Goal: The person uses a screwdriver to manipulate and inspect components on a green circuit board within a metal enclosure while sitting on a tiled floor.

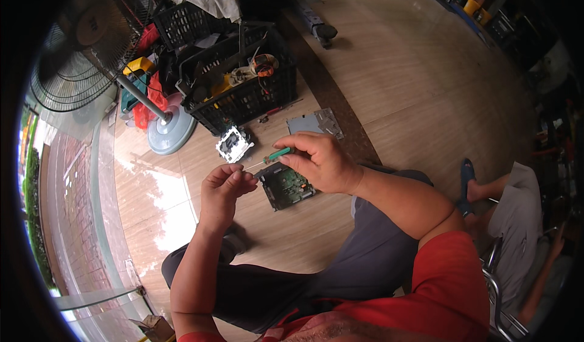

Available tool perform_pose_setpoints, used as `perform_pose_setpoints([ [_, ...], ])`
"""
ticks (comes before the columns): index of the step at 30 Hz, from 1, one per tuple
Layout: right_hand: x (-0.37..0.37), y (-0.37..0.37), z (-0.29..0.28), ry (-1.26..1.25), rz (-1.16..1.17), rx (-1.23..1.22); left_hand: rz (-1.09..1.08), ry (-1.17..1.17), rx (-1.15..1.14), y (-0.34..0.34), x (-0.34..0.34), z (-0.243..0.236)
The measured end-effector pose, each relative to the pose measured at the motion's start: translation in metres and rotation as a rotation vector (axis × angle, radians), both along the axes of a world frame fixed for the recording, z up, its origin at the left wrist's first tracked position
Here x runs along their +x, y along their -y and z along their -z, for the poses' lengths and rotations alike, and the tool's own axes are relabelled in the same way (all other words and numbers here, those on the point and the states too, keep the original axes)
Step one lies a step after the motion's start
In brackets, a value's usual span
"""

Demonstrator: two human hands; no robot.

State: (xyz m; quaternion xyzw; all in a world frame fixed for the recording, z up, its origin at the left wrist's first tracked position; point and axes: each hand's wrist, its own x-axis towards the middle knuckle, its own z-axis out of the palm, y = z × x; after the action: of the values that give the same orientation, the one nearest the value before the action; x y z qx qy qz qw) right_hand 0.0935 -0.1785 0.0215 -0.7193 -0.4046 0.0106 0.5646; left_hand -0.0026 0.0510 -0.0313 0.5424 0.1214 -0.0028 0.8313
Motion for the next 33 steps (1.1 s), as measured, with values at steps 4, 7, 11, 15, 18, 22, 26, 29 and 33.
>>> perform_pose_setpoints([
  [4,-0.0007,0.0004,-0.0030,-0.132,-0.005,-0.021,-0.009,-0.015,-0.003,-0.0001,-0.0003,-0.0002],
  [7,-0.0003,0.0004,-0.0013,-0.138,-0.001,-0.015,-0.009,-0.014,0.002,0.0004,0.0000,-0.0007],
  [11,-0.0001,0.0000,0.0037,-0.179,-0.018,0.008,-0.016,-0.019,0.009,0.0017,0.0002,-0.0016],
  [15,0.0002,0.0002,0.0032,-0.248,-0.011,0.013,-0.028,-0.022,0.005,0.0036,0.0009,-0.0026],
  [18,-0.0001,0.0000,0.0035,-0.270,-0.015,0.018,0.000,-0.001,0.008,0.0009,0.0001,0.0004],
  [22,-0.0001,0.0000,0.0025,-0.250,-0.014,0.030,0.015,-0.003,0.019,0.0003,0.0002,0.0012],
  [26,0.0001,-0.0002,0.0034,-0.247,-0.017,0.047,0.017,-0.015,0.042,0.0001,0.0004,0.0019],
  [29,0.0006,0.0009,0.0030,-0.273,-0.013,0.014,0.024,-0.015,0.053,0.0002,0.0007,0.0035],
  [33,0.0008,0.0007,0.0041,-0.310,-0.020,0.025,0.033,-0.007,0.059,0.0004,0.0006,0.0038],
])
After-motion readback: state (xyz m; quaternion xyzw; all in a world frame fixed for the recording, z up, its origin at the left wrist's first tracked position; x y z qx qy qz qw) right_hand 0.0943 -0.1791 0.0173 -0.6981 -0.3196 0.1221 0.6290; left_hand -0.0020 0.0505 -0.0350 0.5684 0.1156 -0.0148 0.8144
